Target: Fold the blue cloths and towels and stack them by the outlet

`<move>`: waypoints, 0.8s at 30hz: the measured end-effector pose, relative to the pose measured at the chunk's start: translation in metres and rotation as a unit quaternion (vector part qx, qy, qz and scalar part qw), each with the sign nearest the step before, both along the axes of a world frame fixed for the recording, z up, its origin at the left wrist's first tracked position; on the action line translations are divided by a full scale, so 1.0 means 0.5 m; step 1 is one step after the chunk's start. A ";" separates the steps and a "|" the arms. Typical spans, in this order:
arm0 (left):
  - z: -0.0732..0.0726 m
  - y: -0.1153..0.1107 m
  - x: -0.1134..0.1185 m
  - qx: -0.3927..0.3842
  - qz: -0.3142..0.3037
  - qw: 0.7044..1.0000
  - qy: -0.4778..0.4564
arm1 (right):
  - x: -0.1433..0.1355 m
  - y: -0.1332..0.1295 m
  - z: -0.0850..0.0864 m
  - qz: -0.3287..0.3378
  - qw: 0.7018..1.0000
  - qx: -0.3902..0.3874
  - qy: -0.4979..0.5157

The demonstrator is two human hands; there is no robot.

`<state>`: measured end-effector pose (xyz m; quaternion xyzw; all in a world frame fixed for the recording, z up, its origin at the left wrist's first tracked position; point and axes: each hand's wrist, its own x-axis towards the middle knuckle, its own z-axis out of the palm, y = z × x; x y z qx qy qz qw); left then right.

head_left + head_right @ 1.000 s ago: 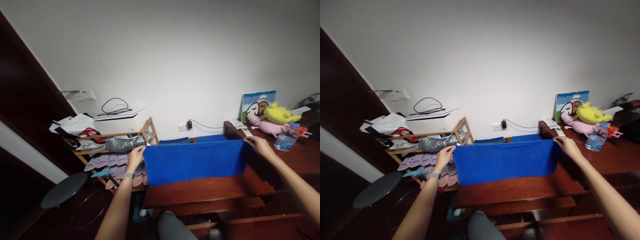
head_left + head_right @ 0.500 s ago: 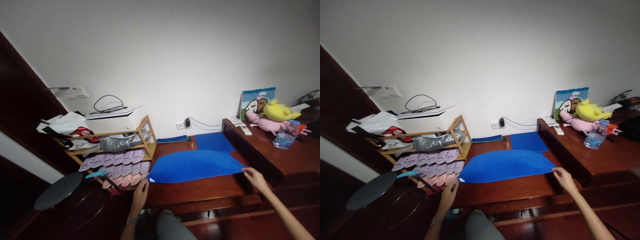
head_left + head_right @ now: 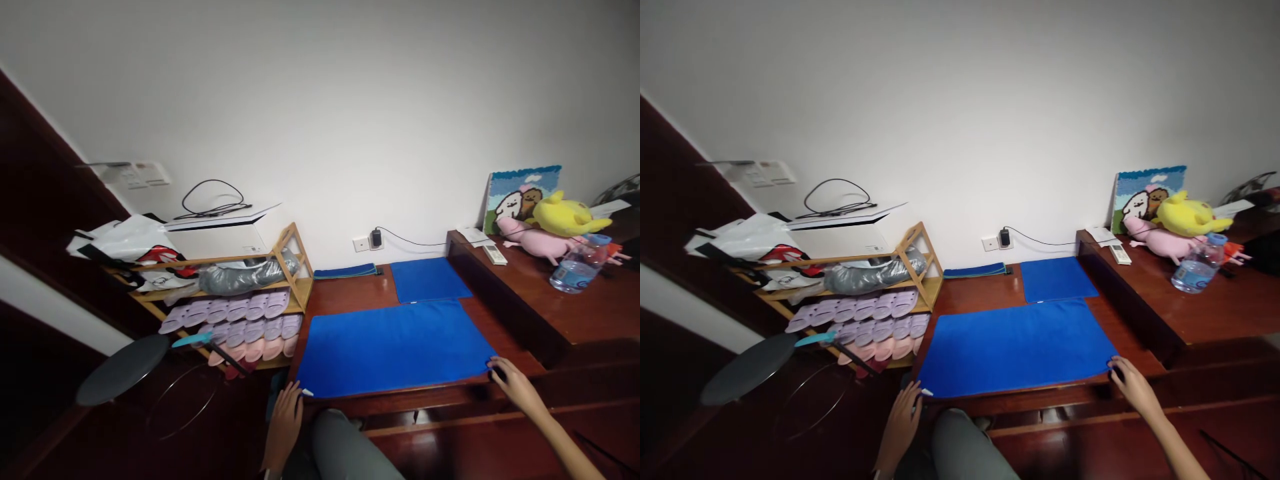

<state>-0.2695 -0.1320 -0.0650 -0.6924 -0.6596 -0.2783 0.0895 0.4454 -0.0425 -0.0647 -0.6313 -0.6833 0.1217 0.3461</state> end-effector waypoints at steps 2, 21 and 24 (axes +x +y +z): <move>-0.001 -0.003 0.005 0.003 0.000 1.000 -0.001 | 0.000 -0.007 -0.001 0.003 1.000 0.000 -0.001; 0.006 -0.059 0.035 -0.012 -0.001 1.000 0.021 | -0.238 0.125 0.077 0.082 0.994 0.023 -0.072; 0.001 -0.067 0.030 -0.005 0.013 0.999 0.030 | -0.410 0.204 0.100 0.144 0.983 -0.003 -0.112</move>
